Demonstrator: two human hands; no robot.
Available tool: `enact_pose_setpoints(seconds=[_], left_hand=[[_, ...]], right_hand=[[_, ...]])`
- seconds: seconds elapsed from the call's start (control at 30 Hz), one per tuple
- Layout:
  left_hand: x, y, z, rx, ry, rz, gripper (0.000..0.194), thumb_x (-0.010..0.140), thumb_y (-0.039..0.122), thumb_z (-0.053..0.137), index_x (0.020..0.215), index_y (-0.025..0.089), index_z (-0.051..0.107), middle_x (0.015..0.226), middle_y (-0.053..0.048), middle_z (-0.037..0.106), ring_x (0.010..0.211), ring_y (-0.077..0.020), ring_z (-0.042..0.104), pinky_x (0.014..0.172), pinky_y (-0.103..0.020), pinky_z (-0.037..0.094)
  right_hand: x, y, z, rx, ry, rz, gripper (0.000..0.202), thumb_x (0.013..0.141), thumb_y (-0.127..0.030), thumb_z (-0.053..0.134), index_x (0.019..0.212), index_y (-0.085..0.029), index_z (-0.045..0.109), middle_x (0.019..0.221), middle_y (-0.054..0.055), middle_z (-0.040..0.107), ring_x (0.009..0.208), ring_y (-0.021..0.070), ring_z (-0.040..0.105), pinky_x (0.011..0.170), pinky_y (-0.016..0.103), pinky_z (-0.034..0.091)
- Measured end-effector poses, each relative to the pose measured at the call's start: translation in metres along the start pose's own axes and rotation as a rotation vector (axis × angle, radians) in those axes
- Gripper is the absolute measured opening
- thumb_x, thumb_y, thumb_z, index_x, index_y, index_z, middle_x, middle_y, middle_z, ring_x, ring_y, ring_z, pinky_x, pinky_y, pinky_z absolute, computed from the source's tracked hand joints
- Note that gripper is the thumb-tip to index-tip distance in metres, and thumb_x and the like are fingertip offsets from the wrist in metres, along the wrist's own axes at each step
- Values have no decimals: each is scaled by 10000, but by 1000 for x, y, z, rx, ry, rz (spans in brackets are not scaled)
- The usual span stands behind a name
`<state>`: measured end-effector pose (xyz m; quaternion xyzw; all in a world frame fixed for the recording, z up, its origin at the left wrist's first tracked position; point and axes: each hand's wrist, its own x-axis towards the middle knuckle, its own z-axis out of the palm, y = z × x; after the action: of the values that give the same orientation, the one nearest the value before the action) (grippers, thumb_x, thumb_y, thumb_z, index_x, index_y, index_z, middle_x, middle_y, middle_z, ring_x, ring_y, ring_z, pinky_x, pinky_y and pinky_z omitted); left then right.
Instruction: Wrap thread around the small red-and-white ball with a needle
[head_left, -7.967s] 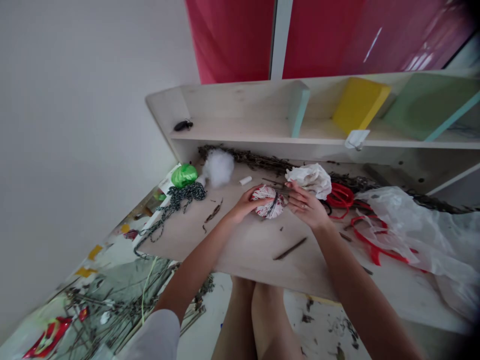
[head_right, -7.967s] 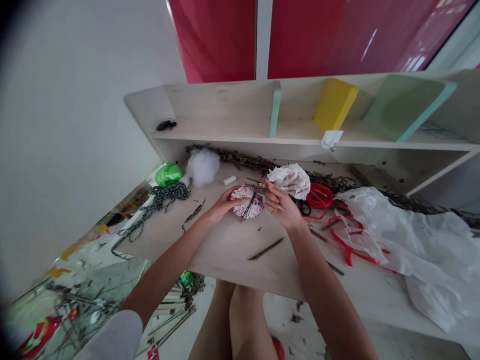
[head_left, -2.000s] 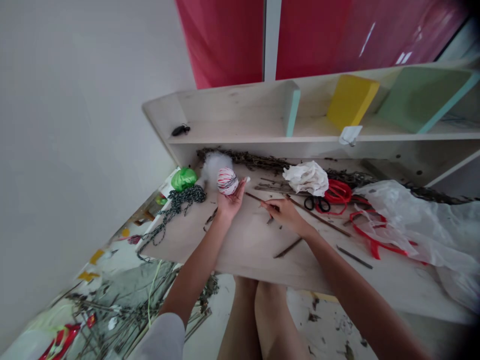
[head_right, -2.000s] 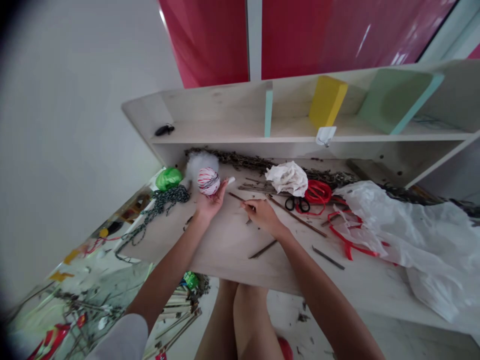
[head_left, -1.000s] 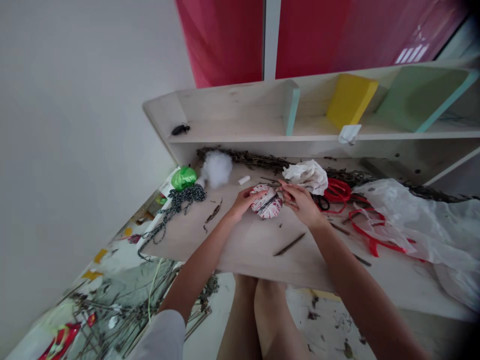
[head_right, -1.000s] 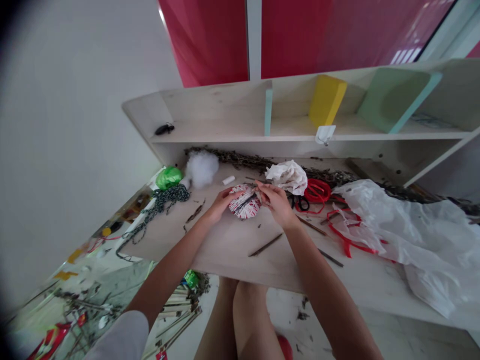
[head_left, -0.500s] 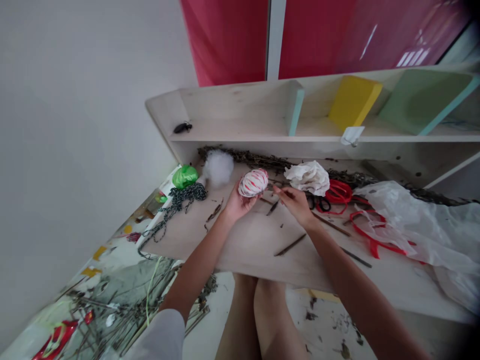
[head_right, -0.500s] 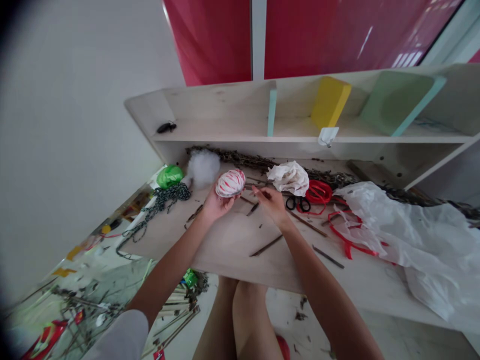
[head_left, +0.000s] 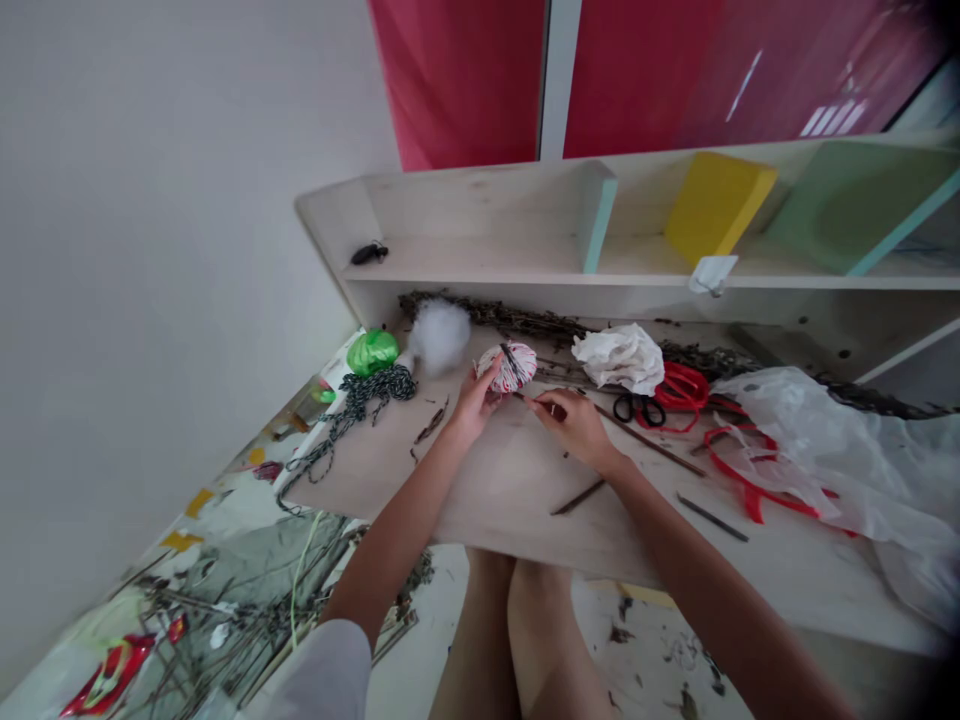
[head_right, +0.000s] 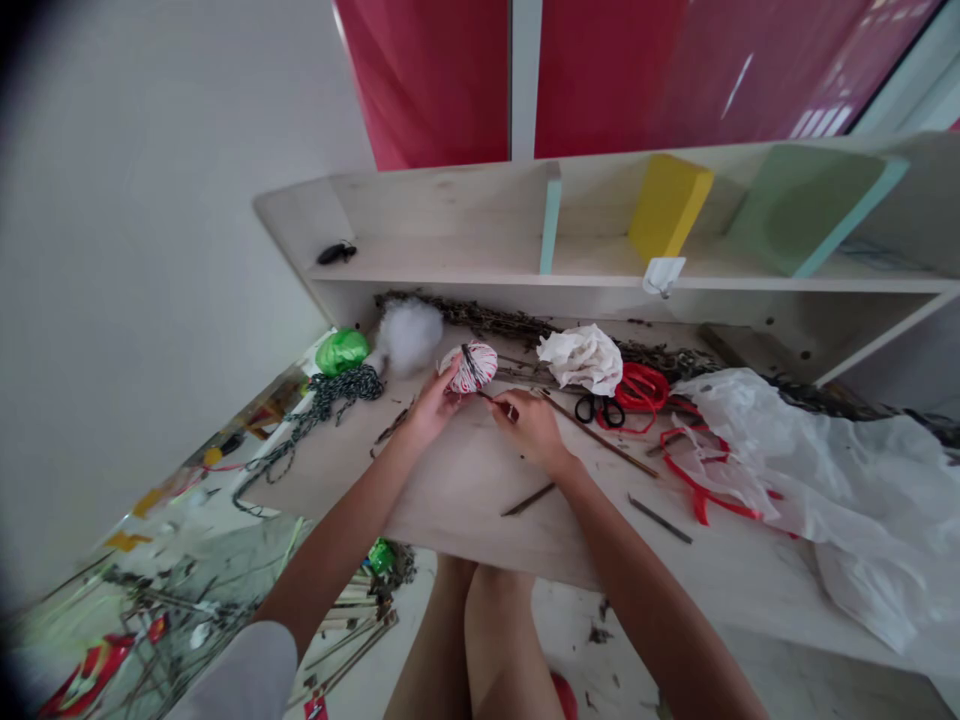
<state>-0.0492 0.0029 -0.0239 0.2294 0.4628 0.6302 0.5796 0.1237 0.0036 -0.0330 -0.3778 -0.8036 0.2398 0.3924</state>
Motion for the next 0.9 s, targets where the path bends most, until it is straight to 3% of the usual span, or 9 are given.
enact_pose_setpoints(seconds=[0.17,0.27,0.5,0.63,0.9], left_hand=[[-4,-1,3,249,80,139,544,617,398,790,1098,211,619,1112,-84,662,886,-186,637,720,-283,506],[-4,-3,5,300,68,193,602,554,368,828,1092,189,626,1073,-80,675,928,-207,634,778,-311,508],[-5,-5,6,325,-122,221,561,566,364,818,1070,175,659,1090,-79,682,958,-203,634,832,-298,496],[-10,-2,6,433,-191,156,501,609,415,787,1028,159,686,1001,-81,706,855,-195,645,738,-275,501],[-12,-2,3,509,-382,94,479,633,411,776,1038,168,700,992,-67,711,822,-184,640,695,-256,474]], right_hand=[[4,-6,-3,280,14,175,363,792,-519,585,710,-172,655,568,8,559,495,112,439,481,249,327],[8,-7,-9,445,49,270,387,714,-553,641,663,-169,626,541,-8,521,475,94,403,452,241,288],[14,-1,-21,845,97,437,341,657,-482,710,614,-187,546,454,-67,370,411,49,241,396,223,150],[14,-1,-29,1028,43,504,292,648,-444,730,767,-200,621,519,-66,384,425,53,194,386,231,102],[15,-6,-36,1190,-27,534,282,674,-421,731,825,-210,621,541,-78,295,426,55,149,368,227,90]])
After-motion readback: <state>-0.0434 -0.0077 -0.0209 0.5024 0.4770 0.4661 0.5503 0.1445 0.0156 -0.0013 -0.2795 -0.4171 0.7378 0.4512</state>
